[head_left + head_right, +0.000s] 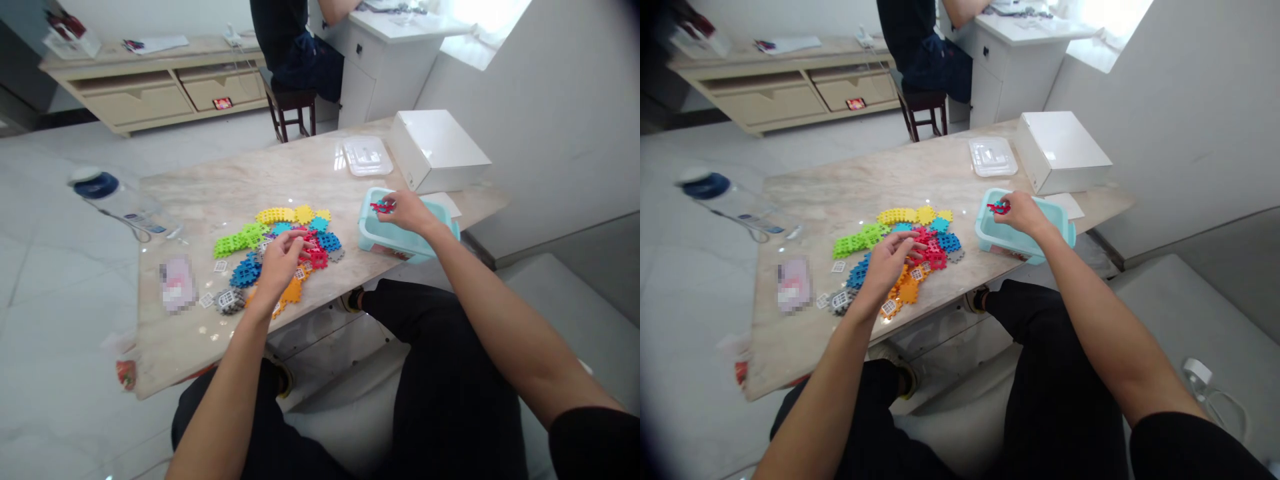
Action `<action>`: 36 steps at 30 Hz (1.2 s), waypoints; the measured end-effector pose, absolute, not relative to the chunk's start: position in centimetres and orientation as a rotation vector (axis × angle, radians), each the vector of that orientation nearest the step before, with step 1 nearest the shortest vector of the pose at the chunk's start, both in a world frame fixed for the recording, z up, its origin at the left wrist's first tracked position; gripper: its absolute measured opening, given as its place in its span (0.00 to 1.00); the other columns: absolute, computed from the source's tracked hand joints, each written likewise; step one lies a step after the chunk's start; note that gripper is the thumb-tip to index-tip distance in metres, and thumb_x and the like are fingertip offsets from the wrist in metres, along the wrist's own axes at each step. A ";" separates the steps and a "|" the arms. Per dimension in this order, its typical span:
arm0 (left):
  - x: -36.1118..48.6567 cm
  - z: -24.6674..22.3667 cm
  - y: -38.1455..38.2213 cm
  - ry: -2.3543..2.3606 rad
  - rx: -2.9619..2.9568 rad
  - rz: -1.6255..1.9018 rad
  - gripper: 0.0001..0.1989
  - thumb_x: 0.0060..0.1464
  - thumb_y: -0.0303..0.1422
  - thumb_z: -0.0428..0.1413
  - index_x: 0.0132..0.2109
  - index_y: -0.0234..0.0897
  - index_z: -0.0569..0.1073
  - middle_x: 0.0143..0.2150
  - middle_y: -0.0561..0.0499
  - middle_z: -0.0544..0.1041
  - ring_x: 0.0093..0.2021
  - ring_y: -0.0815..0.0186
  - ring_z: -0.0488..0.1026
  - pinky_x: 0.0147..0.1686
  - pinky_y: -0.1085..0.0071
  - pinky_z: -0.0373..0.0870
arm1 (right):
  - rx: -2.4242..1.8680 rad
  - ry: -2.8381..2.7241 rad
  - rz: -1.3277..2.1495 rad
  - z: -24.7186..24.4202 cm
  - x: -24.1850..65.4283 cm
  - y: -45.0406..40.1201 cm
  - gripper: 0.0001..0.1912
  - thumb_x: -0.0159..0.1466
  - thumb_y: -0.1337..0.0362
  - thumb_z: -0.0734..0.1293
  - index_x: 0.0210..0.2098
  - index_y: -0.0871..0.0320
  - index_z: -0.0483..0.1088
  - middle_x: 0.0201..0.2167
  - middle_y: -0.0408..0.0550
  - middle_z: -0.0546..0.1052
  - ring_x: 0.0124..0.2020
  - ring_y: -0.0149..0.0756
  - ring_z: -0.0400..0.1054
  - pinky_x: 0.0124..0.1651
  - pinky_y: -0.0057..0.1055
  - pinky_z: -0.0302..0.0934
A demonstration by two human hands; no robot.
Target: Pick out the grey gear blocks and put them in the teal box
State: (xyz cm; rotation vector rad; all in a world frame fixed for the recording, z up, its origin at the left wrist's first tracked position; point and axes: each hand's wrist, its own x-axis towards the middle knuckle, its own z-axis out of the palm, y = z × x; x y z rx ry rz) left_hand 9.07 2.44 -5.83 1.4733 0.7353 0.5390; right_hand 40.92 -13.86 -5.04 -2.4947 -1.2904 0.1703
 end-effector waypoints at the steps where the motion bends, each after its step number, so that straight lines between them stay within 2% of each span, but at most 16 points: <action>1: 9.0 -5.8 2.3 0.729 1.455 0.531 0.13 0.62 0.39 0.60 0.48 0.35 0.80 0.39 0.44 0.86 0.33 0.63 0.81 0.35 0.69 0.77 | -2.443 -1.242 0.108 -4.3 40.3 -13.8 0.19 0.60 0.60 0.78 0.48 0.62 0.83 0.44 0.57 0.85 0.45 0.49 0.80 0.55 0.42 0.72; 3: 8.9 -5.8 2.0 0.734 1.416 0.497 0.12 0.63 0.36 0.58 0.48 0.35 0.80 0.39 0.43 0.86 0.32 0.64 0.81 0.34 0.70 0.77 | -2.315 -1.182 0.002 -3.1 38.9 -13.7 0.21 0.60 0.57 0.78 0.50 0.61 0.83 0.46 0.57 0.85 0.46 0.50 0.80 0.58 0.46 0.73; 7: 8.2 -6.0 1.6 0.772 1.311 0.507 0.11 0.65 0.33 0.57 0.49 0.34 0.80 0.42 0.41 0.87 0.34 0.64 0.82 0.34 0.72 0.76 | -2.122 -1.139 -0.011 -2.0 35.5 -11.9 0.23 0.59 0.52 0.78 0.50 0.58 0.82 0.44 0.55 0.85 0.43 0.49 0.80 0.55 0.49 0.76; 9: 7.6 -5.9 1.5 0.776 1.247 0.522 0.12 0.66 0.37 0.57 0.49 0.34 0.80 0.43 0.40 0.87 0.35 0.64 0.83 0.34 0.72 0.76 | -2.021 -1.150 0.095 -2.1 33.0 -10.2 0.26 0.59 0.51 0.78 0.52 0.58 0.81 0.45 0.55 0.84 0.41 0.47 0.81 0.50 0.46 0.78; 12: 6.1 -5.7 1.6 0.784 1.142 0.542 0.19 0.69 0.46 0.56 0.50 0.35 0.80 0.46 0.38 0.86 0.37 0.61 0.84 0.33 0.71 0.77 | -1.872 -1.279 0.317 -2.3 28.0 -7.2 0.26 0.61 0.53 0.77 0.55 0.59 0.80 0.46 0.55 0.83 0.41 0.44 0.80 0.43 0.39 0.78; 15: 3.9 -5.5 2.2 0.803 0.989 0.596 0.23 0.68 0.53 0.56 0.50 0.36 0.79 0.46 0.40 0.86 0.41 0.59 0.84 0.35 0.70 0.80 | -1.794 -1.541 0.381 -2.4 22.4 -4.2 0.23 0.60 0.60 0.77 0.55 0.59 0.80 0.46 0.54 0.81 0.43 0.44 0.79 0.49 0.40 0.76; 17: 2.2 -5.5 2.9 0.810 0.869 0.633 0.24 0.67 0.55 0.58 0.47 0.36 0.79 0.41 0.42 0.85 0.40 0.59 0.84 0.36 0.69 0.81 | -1.786 -1.688 0.372 -2.3 19.1 -2.5 0.23 0.60 0.63 0.78 0.55 0.59 0.80 0.47 0.55 0.80 0.48 0.46 0.77 0.55 0.43 0.73; 20: -0.4 -5.5 4.2 0.810 0.729 0.659 0.22 0.66 0.53 0.61 0.43 0.36 0.79 0.35 0.45 0.84 0.32 0.63 0.82 0.33 0.70 0.81 | -1.760 -1.819 0.398 -2.1 15.6 -0.8 0.22 0.61 0.67 0.77 0.56 0.58 0.80 0.48 0.55 0.79 0.51 0.47 0.76 0.56 0.40 0.71; 23: -2.5 -5.3 5.1 0.816 0.648 0.681 0.18 0.65 0.49 0.64 0.43 0.36 0.80 0.33 0.47 0.84 0.30 0.65 0.81 0.33 0.72 0.80 | -1.716 -1.871 0.441 -2.0 13.9 0.0 0.17 0.66 0.64 0.76 0.55 0.57 0.80 0.48 0.54 0.79 0.50 0.45 0.75 0.55 0.39 0.68; 27: -4.4 -5.4 5.8 0.849 0.611 0.743 0.16 0.64 0.47 0.66 0.44 0.36 0.80 0.35 0.48 0.85 0.31 0.67 0.81 0.33 0.74 0.80 | -1.663 -1.924 0.498 -1.7 13.1 0.7 0.12 0.72 0.59 0.73 0.51 0.57 0.82 0.46 0.54 0.81 0.48 0.43 0.75 0.55 0.37 0.66; 32: -5.1 -6.0 6.4 0.883 0.788 0.726 0.14 0.61 0.41 0.70 0.45 0.36 0.81 0.39 0.45 0.86 0.37 0.62 0.85 0.38 0.71 0.82 | -1.695 -1.953 0.547 -2.0 13.2 1.3 0.14 0.78 0.64 0.63 0.42 0.58 0.79 0.41 0.52 0.84 0.43 0.40 0.76 0.50 0.33 0.64; 36: -4.9 -6.1 6.1 0.869 0.888 0.705 0.14 0.62 0.39 0.69 0.48 0.35 0.79 0.46 0.42 0.86 0.42 0.58 0.86 0.45 0.64 0.83 | -1.879 -1.680 0.572 -2.8 15.3 1.2 0.08 0.77 0.65 0.66 0.50 0.59 0.76 0.38 0.50 0.84 0.39 0.38 0.76 0.44 0.31 0.64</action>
